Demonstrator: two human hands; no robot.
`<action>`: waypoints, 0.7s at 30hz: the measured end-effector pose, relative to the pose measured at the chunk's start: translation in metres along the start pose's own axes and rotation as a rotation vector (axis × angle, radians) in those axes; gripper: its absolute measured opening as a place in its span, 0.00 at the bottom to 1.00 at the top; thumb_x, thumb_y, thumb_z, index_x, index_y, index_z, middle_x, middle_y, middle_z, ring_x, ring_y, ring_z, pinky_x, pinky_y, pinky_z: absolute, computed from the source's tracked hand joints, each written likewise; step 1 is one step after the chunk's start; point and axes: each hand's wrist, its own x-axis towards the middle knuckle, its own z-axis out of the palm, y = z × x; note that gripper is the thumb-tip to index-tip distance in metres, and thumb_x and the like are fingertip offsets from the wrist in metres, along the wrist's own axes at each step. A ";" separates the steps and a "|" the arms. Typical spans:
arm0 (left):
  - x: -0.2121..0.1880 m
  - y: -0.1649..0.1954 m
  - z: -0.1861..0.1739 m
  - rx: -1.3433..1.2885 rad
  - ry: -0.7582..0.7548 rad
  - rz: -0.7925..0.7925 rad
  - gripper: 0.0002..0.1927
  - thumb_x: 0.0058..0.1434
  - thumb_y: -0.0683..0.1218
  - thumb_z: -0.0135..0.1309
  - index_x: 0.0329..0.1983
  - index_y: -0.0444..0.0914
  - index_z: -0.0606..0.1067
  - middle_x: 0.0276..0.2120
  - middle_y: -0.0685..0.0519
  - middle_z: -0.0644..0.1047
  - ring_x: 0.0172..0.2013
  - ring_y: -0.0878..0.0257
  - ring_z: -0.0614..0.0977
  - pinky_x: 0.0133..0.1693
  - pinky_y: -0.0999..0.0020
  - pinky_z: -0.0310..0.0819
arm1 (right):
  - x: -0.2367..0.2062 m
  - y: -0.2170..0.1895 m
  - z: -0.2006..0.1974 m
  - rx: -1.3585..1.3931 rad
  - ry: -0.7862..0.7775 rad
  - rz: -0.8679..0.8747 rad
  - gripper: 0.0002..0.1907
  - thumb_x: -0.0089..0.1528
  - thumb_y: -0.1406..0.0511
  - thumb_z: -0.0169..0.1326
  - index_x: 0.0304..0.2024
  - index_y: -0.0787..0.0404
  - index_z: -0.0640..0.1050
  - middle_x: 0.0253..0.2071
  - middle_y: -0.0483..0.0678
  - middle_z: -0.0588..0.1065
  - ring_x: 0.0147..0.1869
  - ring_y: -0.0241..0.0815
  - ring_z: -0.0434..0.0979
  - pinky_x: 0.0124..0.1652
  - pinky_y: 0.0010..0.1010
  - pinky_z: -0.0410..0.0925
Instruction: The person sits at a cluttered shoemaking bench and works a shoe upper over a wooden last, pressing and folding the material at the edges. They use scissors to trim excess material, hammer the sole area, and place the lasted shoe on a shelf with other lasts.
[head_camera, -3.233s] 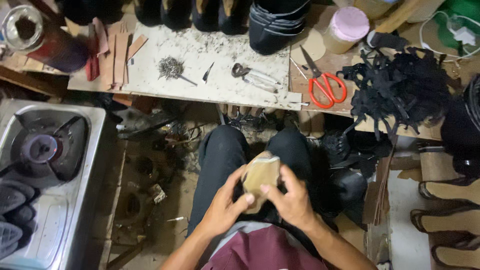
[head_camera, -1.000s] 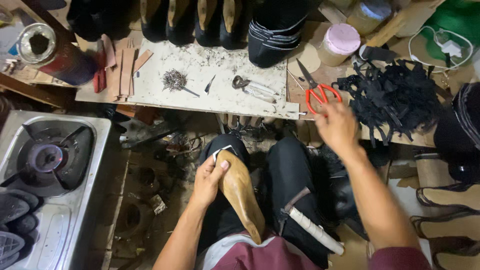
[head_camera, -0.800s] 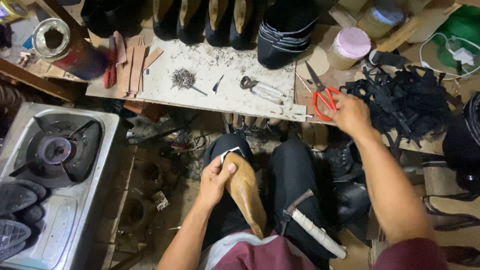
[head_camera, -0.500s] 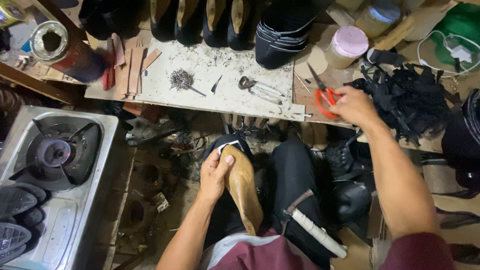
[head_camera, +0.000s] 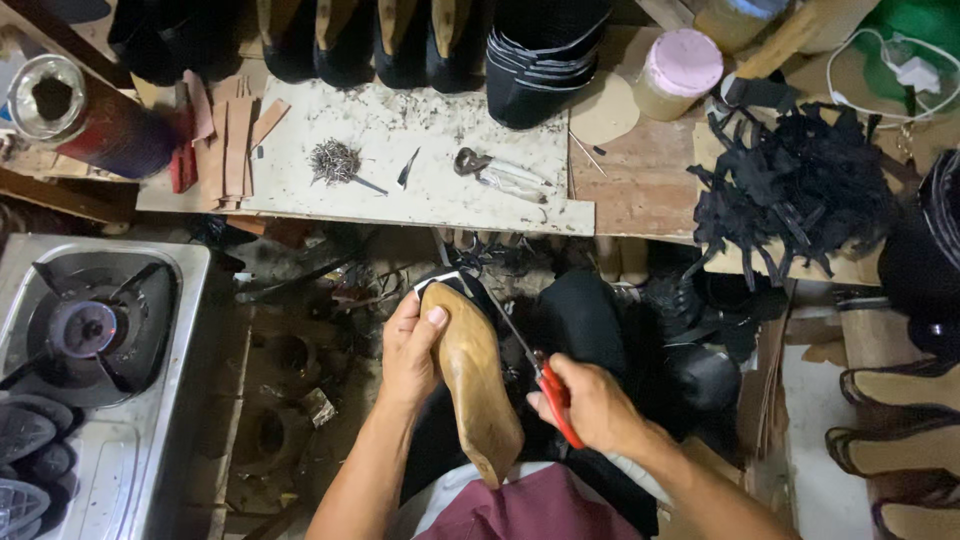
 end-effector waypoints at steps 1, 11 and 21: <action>-0.002 -0.002 0.002 0.002 -0.011 -0.009 0.19 0.64 0.43 0.53 0.57 0.31 0.73 0.44 0.49 0.80 0.40 0.63 0.82 0.44 0.66 0.78 | -0.001 -0.005 -0.001 -0.015 0.022 -0.054 0.18 0.55 0.59 0.67 0.34 0.62 0.72 0.25 0.53 0.75 0.28 0.54 0.76 0.32 0.39 0.67; -0.019 -0.011 0.007 0.043 -0.078 -0.056 0.14 0.65 0.43 0.52 0.52 0.31 0.74 0.42 0.50 0.80 0.39 0.65 0.80 0.43 0.69 0.76 | 0.002 -0.028 -0.015 -0.119 0.146 -0.328 0.16 0.52 0.64 0.61 0.37 0.62 0.70 0.28 0.53 0.73 0.31 0.58 0.74 0.36 0.45 0.64; -0.028 -0.005 0.002 0.032 -0.103 -0.049 0.16 0.64 0.44 0.53 0.52 0.31 0.74 0.41 0.49 0.80 0.38 0.64 0.81 0.42 0.69 0.76 | 0.000 -0.029 -0.012 -0.097 0.153 -0.307 0.16 0.51 0.63 0.65 0.30 0.62 0.70 0.22 0.53 0.73 0.26 0.59 0.75 0.31 0.46 0.67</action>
